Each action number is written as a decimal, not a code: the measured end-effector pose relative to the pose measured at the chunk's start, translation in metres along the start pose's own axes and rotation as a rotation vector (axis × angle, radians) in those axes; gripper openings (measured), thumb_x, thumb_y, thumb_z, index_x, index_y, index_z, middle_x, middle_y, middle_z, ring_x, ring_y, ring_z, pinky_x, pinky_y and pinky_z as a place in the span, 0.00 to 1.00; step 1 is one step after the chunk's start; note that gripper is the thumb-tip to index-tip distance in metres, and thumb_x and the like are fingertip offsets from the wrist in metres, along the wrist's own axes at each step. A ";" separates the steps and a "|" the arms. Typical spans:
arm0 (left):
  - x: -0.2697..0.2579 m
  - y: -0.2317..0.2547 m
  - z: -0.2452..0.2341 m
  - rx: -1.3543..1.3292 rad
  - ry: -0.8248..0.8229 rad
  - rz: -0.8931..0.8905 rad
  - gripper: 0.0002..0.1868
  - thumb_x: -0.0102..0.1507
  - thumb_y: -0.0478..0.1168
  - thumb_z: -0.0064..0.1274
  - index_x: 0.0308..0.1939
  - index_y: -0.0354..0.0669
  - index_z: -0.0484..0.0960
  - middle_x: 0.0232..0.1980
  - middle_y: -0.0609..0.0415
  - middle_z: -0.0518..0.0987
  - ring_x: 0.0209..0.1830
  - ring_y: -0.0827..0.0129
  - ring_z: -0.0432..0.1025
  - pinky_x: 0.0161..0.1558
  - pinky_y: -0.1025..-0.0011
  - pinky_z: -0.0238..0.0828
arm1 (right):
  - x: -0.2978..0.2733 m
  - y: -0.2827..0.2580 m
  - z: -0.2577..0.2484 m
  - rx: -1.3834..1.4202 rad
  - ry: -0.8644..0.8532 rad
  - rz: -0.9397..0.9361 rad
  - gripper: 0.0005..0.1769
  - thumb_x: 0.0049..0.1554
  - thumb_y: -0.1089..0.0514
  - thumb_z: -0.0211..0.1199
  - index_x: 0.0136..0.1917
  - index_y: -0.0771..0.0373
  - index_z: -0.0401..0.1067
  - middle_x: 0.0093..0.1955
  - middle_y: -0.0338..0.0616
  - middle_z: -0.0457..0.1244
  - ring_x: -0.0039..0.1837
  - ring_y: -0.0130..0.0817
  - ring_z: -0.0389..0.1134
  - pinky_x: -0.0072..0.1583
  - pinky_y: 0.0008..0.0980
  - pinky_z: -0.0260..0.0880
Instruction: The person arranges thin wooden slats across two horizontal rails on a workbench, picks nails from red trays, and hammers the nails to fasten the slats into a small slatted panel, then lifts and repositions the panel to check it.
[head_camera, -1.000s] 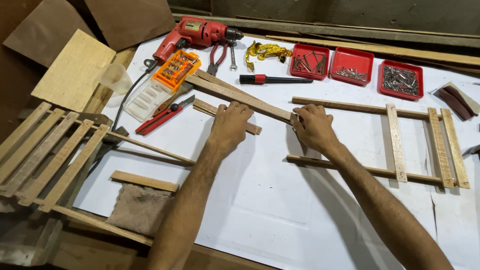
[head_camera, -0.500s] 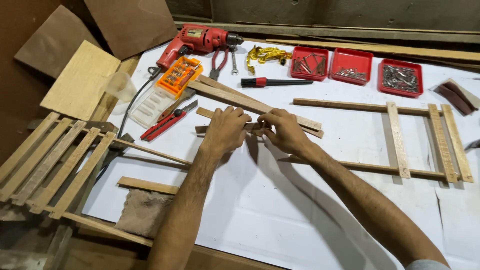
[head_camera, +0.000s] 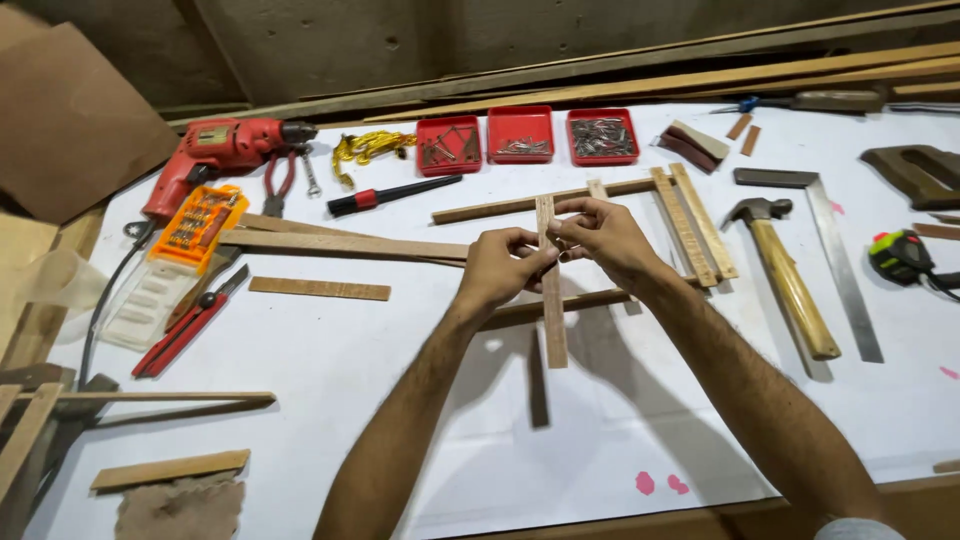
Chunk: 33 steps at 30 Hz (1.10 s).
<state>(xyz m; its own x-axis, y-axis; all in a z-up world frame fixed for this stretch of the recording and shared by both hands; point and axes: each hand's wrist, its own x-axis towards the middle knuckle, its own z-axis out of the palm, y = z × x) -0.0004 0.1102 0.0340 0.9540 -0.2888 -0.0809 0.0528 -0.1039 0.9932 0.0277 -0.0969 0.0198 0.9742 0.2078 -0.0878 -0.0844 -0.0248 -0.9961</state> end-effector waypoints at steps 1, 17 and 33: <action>0.013 -0.004 0.019 0.002 -0.016 0.005 0.16 0.61 0.39 0.63 0.47 0.29 0.84 0.37 0.48 0.86 0.30 0.71 0.81 0.30 0.74 0.84 | -0.007 0.001 -0.016 0.000 0.017 -0.003 0.22 0.60 0.57 0.67 0.65 0.69 0.72 0.46 0.45 0.69 0.44 0.26 0.70 0.45 0.26 0.74; 0.151 -0.014 0.168 0.115 0.141 -0.209 0.23 0.60 0.34 0.63 0.57 0.25 0.78 0.38 0.41 0.87 0.28 0.67 0.83 0.28 0.74 0.82 | -0.065 0.008 -0.137 -0.894 0.206 -0.026 0.26 0.52 0.50 0.74 0.59 0.67 0.76 0.40 0.55 0.73 0.38 0.38 0.76 0.41 0.35 0.77; 0.168 -0.026 0.181 0.372 0.155 -0.166 0.23 0.61 0.36 0.63 0.58 0.29 0.79 0.33 0.46 0.87 0.24 0.72 0.81 0.29 0.72 0.80 | -0.056 0.052 -0.141 -1.193 0.143 -0.111 0.20 0.56 0.48 0.71 0.48 0.70 0.78 0.37 0.53 0.68 0.38 0.40 0.71 0.38 0.39 0.75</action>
<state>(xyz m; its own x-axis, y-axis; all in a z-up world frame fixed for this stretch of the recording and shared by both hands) 0.1047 -0.1083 -0.0208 0.9761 -0.0954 -0.1953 0.1266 -0.4813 0.8674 -0.0012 -0.2480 -0.0258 0.9847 0.1574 0.0745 0.1737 -0.9172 -0.3585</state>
